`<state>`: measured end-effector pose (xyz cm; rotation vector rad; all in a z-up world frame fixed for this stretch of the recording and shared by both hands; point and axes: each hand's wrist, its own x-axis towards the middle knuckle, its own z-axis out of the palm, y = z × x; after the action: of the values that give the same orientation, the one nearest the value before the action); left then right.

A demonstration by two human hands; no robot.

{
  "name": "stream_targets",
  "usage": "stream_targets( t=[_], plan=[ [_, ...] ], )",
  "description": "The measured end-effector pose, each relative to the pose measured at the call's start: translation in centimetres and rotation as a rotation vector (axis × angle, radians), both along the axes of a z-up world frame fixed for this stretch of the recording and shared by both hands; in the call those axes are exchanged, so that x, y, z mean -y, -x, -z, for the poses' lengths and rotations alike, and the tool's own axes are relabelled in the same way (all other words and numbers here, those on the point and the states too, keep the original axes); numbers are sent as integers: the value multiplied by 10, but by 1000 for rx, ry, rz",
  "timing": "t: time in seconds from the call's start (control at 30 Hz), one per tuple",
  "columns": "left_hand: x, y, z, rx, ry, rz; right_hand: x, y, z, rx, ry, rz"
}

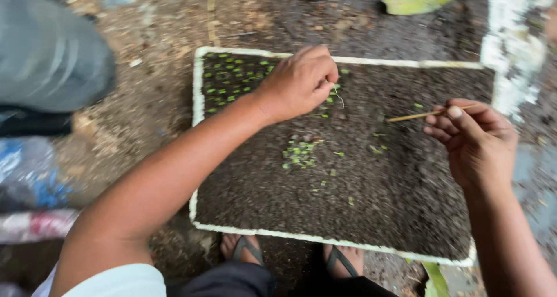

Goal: The person uses a small wooden stick to carefully transplant tiny green seedlings into a rectangular tray filled with dark soil. They pick up each seedling and place it into the soil, arranging them in neat rows within the tray.

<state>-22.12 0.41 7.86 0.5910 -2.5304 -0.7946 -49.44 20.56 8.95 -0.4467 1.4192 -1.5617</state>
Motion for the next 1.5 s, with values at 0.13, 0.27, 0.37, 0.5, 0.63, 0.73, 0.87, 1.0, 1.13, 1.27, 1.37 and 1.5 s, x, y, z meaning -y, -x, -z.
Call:
stream_targets(
  t=[0.13, 0.27, 0.37, 0.5, 0.63, 0.73, 0.87, 1.0, 1.13, 1.27, 1.37, 1.5],
  plan=[
    [24, -97, -22, -28, 42, -63, 39, -46, -15, -88, 4, -222],
    [28, -175, -22, -2, -9, -138, 81, -101, -25, -171, 36, -425],
    [23, -210, -11, 67, 42, -198, 108, -147, -26, -190, 14, -528],
    [14, -227, 17, 82, 112, -198, 128, -195, -18, -222, 9, -644],
    [0, -221, 43, 99, 105, -113, 138, -221, 4, -195, 27, -682],
    [-5, -214, 51, 150, 125, -73, 143, -230, 18, -177, 26, -685],
    [-4, -209, 54, 201, 207, -26, 148, -237, 18, -189, 14, -708],
    [1, -205, 52, 314, 249, -24, 147, -247, 28, -281, 107, -633],
    [6, -203, 51, 342, 279, -10, 149, -246, 30, -291, 125, -640],
    [7, -200, 37, 373, 298, 3, 148, -245, 25, -243, 111, -609],
    [7, -202, 40, 383, 327, 7, 149, -248, 22, -255, 118, -630],
    [7, -201, 44, 386, 330, 8, 149, -249, 26, -238, 116, -638]
  ],
)
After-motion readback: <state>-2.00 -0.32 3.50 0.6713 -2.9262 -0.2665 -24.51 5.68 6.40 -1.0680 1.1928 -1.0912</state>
